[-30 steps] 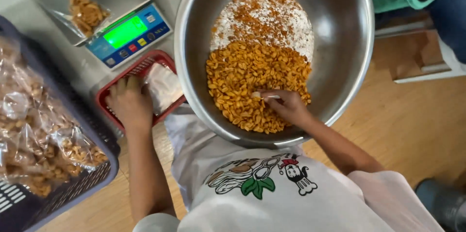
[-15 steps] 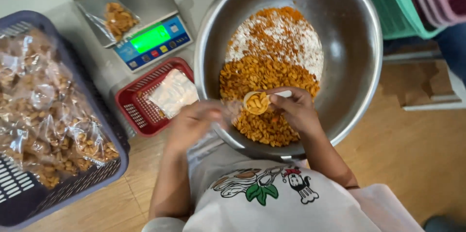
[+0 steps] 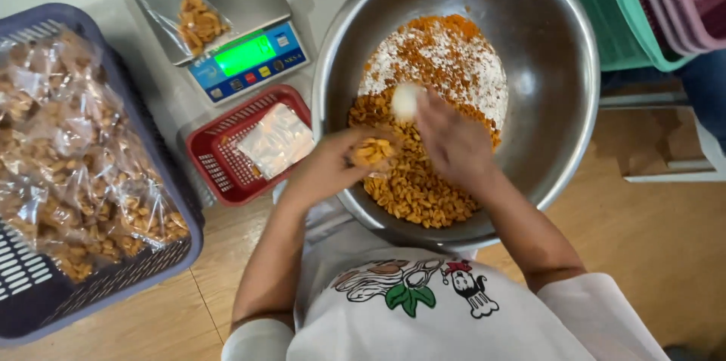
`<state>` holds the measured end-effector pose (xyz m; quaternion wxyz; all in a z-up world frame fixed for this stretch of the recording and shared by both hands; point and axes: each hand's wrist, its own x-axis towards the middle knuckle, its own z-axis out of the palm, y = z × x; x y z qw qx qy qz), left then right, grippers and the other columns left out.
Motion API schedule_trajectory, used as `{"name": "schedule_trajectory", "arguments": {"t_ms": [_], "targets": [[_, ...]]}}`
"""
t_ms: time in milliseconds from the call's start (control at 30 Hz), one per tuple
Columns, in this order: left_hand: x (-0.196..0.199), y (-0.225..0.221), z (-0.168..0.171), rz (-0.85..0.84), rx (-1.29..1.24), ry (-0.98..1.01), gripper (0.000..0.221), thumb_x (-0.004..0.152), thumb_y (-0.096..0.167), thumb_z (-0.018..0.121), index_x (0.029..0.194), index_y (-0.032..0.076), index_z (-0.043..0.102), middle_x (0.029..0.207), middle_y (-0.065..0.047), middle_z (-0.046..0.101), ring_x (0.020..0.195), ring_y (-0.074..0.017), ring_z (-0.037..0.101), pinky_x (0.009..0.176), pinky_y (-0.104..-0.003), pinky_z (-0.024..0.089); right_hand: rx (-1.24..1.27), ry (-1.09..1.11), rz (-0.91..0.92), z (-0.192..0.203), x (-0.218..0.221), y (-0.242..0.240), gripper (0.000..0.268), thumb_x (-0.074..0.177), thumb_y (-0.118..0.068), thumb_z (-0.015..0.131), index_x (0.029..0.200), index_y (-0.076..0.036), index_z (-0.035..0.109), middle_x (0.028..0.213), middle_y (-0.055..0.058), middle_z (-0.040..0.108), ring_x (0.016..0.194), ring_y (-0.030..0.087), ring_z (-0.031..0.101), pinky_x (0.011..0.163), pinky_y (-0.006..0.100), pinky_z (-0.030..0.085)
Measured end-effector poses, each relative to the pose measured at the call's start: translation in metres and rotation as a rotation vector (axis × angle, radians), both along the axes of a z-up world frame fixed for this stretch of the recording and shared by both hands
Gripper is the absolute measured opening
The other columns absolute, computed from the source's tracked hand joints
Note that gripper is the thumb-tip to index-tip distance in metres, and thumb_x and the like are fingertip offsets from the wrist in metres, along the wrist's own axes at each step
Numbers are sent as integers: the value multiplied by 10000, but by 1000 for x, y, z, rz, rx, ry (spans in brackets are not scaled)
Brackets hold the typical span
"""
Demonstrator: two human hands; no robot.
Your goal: Applying wax coating to nuts in a large bowl and packaging them into small bags for weighing
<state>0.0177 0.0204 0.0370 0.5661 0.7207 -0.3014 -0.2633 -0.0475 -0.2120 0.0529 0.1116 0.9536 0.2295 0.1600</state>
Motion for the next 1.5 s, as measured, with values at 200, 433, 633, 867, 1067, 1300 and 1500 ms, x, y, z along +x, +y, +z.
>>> {"name": "schedule_trajectory", "arguments": {"t_ms": [200, 433, 633, 867, 1067, 1300, 1500], "targets": [[-6, 21, -5, 27, -184, 203, 462, 767, 150, 887, 1134, -8, 656, 886, -171, 756, 792, -237, 716, 707, -381, 619, 1043, 421, 7, -106, -7, -32, 183, 974, 17, 609, 1072, 87, 746, 943, 238, 767, 747, 402, 741, 580, 387, 605], [-25, 8, -9, -77, 265, -13, 560, 788, 464, 798, 1202, 119, 646, 835, -246, 733, 809, -473, 732, 684, -519, 583, 1224, 317, 44, 3, -20, -3, 253, 959, -10, 669, 1194, -16, 760, 1238, 197, 738, 1061, 411, 721, 775, 451, 646], [-14, -40, -47, 324, -69, -153, 362, 952, 481, 671, 1231, 254, 712, 829, -47, 767, 628, -233, 724, 538, -309, 547, 1085, -220, 140, 1, -5, -11, 88, 884, 43, 777, 966, 28, 804, 1047, 234, 765, 962, 372, 760, 796, 360, 592], [161, 62, -145, 1187, 63, -469, 482, 1126, 350, 275, 1325, 80, 622, 1695, -147, 130, 1581, -437, -25, 1291, -564, 8, 1074, -289, -69, 4, -26, -30, 181, 1066, 58, 676, 1203, 177, 672, 1246, 407, 655, 1213, 483, 678, 1098, 521, 566], [241, 126, -154, 1649, -383, -509, 422, 908, 427, 744, 1176, 102, 711, 1113, -81, 706, 1050, -211, 686, 929, -318, 553, 1084, -100, -119, -20, -38, -30, 152, 1102, 75, 642, 1209, 165, 703, 1279, 346, 681, 1209, 409, 691, 1081, 438, 555], [73, 216, -51, 1534, -795, -377, 576, 893, -162, 702, 1355, 140, 537, 923, -117, 685, 706, -219, 696, 536, -308, 638, 1086, 52, 2, -31, -19, -48, 204, 1112, 66, 609, 1260, 192, 673, 1327, 406, 646, 1283, 479, 655, 1138, 529, 539], [-32, 244, -125, 1341, 613, -303, 576, 1097, 302, 561, 1457, -88, 336, 1595, -395, 190, 1465, -625, 94, 1222, -636, 134, 940, 94, 64, -52, 12, -49, 187, 1036, 114, 605, 1168, 111, 738, 1298, 322, 695, 1250, 431, 690, 1094, 452, 550]]}}
